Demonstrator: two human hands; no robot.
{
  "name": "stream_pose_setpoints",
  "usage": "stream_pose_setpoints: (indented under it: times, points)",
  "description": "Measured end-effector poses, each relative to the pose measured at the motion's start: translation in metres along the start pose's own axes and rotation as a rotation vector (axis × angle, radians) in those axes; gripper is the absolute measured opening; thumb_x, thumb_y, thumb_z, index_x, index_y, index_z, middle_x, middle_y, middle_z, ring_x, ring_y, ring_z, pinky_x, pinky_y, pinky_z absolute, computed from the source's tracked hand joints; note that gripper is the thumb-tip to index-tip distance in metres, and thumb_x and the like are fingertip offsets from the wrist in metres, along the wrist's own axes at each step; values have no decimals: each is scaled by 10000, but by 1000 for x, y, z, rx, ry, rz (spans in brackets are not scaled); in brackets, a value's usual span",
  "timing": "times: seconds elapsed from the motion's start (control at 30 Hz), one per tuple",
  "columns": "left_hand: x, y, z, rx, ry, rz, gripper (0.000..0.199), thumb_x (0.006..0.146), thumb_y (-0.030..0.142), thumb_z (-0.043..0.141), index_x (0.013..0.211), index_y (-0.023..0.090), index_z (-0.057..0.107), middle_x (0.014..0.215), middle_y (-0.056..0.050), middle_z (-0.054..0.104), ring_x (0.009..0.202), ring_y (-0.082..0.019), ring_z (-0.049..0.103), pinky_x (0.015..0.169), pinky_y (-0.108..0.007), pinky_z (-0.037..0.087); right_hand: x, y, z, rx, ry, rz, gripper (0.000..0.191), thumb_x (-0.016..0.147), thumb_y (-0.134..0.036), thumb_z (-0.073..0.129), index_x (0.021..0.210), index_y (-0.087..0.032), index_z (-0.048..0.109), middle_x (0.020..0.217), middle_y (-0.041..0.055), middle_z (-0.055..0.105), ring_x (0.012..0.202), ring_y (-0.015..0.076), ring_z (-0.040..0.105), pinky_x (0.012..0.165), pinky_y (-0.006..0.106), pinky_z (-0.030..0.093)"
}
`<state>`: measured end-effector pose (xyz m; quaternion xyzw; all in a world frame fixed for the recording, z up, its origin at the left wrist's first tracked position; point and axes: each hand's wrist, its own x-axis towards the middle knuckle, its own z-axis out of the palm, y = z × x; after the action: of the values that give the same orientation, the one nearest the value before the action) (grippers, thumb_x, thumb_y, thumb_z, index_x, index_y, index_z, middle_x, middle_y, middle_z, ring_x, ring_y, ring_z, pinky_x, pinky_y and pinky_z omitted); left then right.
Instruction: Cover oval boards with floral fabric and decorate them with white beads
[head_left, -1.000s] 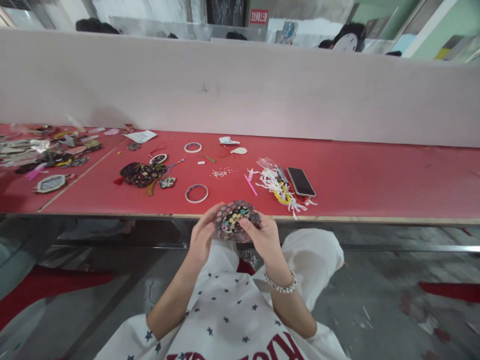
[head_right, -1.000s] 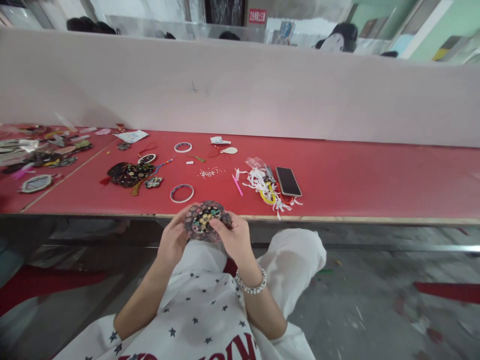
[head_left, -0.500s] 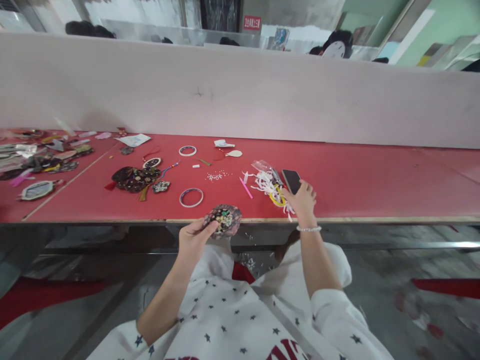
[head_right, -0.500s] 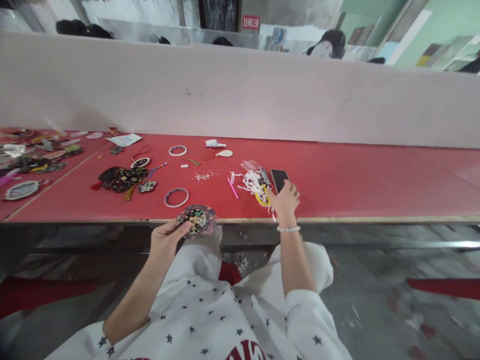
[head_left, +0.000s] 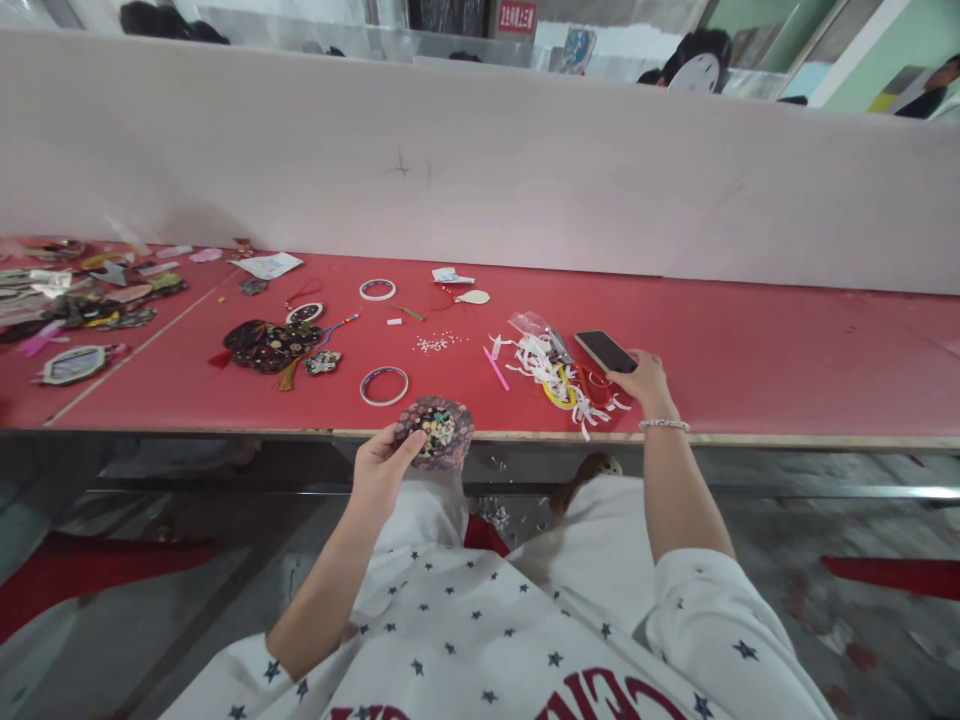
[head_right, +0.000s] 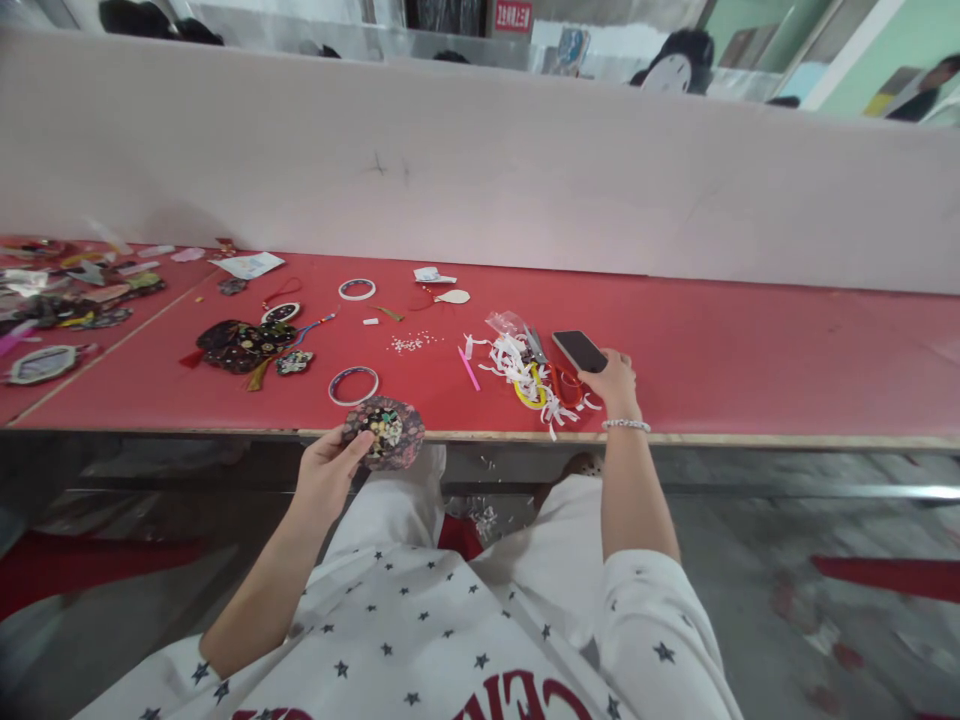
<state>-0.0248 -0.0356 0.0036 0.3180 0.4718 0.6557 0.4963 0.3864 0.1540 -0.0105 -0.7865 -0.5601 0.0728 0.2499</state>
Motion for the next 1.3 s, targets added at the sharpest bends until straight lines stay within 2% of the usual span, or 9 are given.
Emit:
stream_pose_setpoints:
  times: [0.2,0.3,0.37,0.53,0.7,0.87,1.03,1.17,1.3]
  points:
    - [0,-4,2,8,-15,-14,337,575,370,811,825,162,721,808,-29,722,707,-143,654,717,-265,535,-15,-15,3,-70,68,-30,415,746,-282,524,1138,-147,546,1241,181,466,1140,341,426,917,506,337]
    - [-1,-4,3,18,-29,-27,335,583,378,806,827,164,720,809,-28,723,723,-141,651,725,-257,527,-28,-41,12,-92,56,-97,361,835,-316,407,1128,-155,542,1203,161,512,1157,300,434,948,448,332]
    - [-2,-3,3,26,-48,-42,327,587,371,805,824,163,720,813,-29,723,735,-142,650,737,-256,523,-33,-60,20,-113,-23,-127,438,783,-380,514,1143,-132,529,1161,172,552,1075,273,521,905,374,390]
    - [-7,1,2,48,-93,-78,305,593,345,806,810,149,719,810,-38,722,728,-147,646,727,-261,523,-35,-88,29,-210,-255,-16,714,579,-424,723,1116,6,532,1039,288,616,976,362,612,782,379,471]
    - [-11,3,-2,51,-127,-108,314,598,338,803,823,138,712,809,-48,720,728,-155,648,719,-264,526,-44,-81,17,-249,-391,76,879,527,-412,764,1233,-12,423,1089,281,611,952,352,639,727,372,499]
    - [-14,1,-2,37,-155,-130,370,592,350,804,879,137,708,852,-62,722,773,-175,657,764,-290,526,-70,-72,9,-244,-387,76,801,639,-507,669,1240,-60,387,1165,232,592,1092,322,584,838,350,468]
    - [-13,1,-6,46,-168,-148,376,580,353,809,867,133,707,845,-67,726,769,-184,659,761,-299,525,-99,-71,7,-260,-386,137,882,604,-553,678,1247,-38,361,1127,267,593,1087,386,572,847,428,459]
    - [-15,3,-7,46,-162,-154,366,592,356,803,868,140,699,844,-55,725,766,-174,659,759,-289,525,-117,-76,5,-250,-348,157,838,662,-613,596,1245,-57,367,1177,274,546,1133,389,536,881,448,441]
    - [-16,3,-6,52,-170,-172,370,574,360,812,843,132,700,823,-63,725,741,-177,658,738,-288,526,-118,-87,5,-239,-301,194,665,777,-534,489,1224,-50,397,1186,287,511,1142,390,524,886,487,428]
